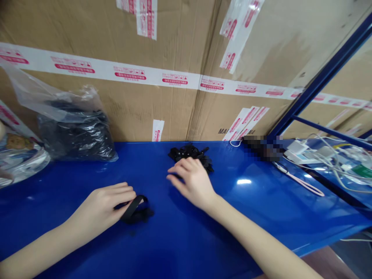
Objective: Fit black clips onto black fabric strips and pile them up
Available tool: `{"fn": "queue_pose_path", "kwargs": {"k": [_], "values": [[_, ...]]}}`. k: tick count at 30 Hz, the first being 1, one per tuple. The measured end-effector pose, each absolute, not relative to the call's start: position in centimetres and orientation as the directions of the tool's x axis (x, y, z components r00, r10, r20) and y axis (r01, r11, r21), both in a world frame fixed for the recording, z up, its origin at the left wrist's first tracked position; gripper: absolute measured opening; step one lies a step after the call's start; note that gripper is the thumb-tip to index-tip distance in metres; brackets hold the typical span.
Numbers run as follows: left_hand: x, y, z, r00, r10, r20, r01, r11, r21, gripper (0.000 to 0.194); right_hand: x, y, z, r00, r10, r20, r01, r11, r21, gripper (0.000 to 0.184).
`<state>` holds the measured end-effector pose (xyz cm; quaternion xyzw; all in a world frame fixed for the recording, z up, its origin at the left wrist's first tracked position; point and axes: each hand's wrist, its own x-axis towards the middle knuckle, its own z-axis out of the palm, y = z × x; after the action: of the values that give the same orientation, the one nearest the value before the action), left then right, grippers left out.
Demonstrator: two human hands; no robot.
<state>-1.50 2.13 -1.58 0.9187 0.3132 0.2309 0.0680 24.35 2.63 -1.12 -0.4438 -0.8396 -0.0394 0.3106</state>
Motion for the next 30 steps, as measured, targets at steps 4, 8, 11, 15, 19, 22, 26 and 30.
{"fn": "queue_pose_path", "kwargs": {"k": [4, 8, 11, 15, 19, 22, 26, 30], "values": [[-1.6, 1.8, -1.6, 0.687, 0.637, 0.350, 0.553, -0.770, 0.317, 0.025, 27.3, 5.2, -1.0, -0.176, 0.813, 0.555, 0.912, 0.347, -0.219, 0.020], [-1.6, 1.6, -1.2, 0.685, 0.648, 0.333, 0.544, -0.759, 0.359, 0.021, 28.4, 6.1, -1.3, -0.203, 0.835, 0.511, 0.928, 0.331, -0.172, 0.029], [-1.6, 1.6, -1.1, 0.719, 0.610, 0.334, 0.516, -0.790, 0.330, 0.038, 28.2, 6.0, -1.9, -0.261, 0.841, 0.474, 0.923, 0.362, -0.133, 0.033], [-1.7, 1.4, -1.2, 0.800, 0.528, 0.287, 0.444, -0.841, 0.309, 0.058, 27.9, 6.1, -2.8, -0.295, 0.839, 0.456, 0.916, 0.385, -0.115, 0.035], [-1.7, 1.2, -1.3, 0.798, 0.516, 0.311, 0.426, -0.849, 0.314, 0.060, 27.8, 6.3, -2.8, -0.271, 0.851, 0.450, 0.911, 0.378, -0.165, 0.032], [-1.8, 1.1, -1.2, 0.766, 0.531, 0.362, 0.440, -0.844, 0.306, 0.056, 27.8, 6.2, -2.5, -0.240, 0.856, 0.459, 0.903, 0.370, -0.217, 0.030], [-1.8, 1.0, -1.0, 0.745, 0.538, 0.394, 0.448, -0.841, 0.302, 0.048, 28.0, 6.3, -2.7, -0.248, 0.866, 0.435, 0.892, 0.379, -0.245, 0.030], [-1.8, 0.9, -0.9, 0.750, 0.535, 0.389, 0.441, -0.843, 0.307, 0.047, 28.0, 6.5, -3.1, -0.304, 0.843, 0.444, 0.875, 0.431, -0.220, 0.028]]}}
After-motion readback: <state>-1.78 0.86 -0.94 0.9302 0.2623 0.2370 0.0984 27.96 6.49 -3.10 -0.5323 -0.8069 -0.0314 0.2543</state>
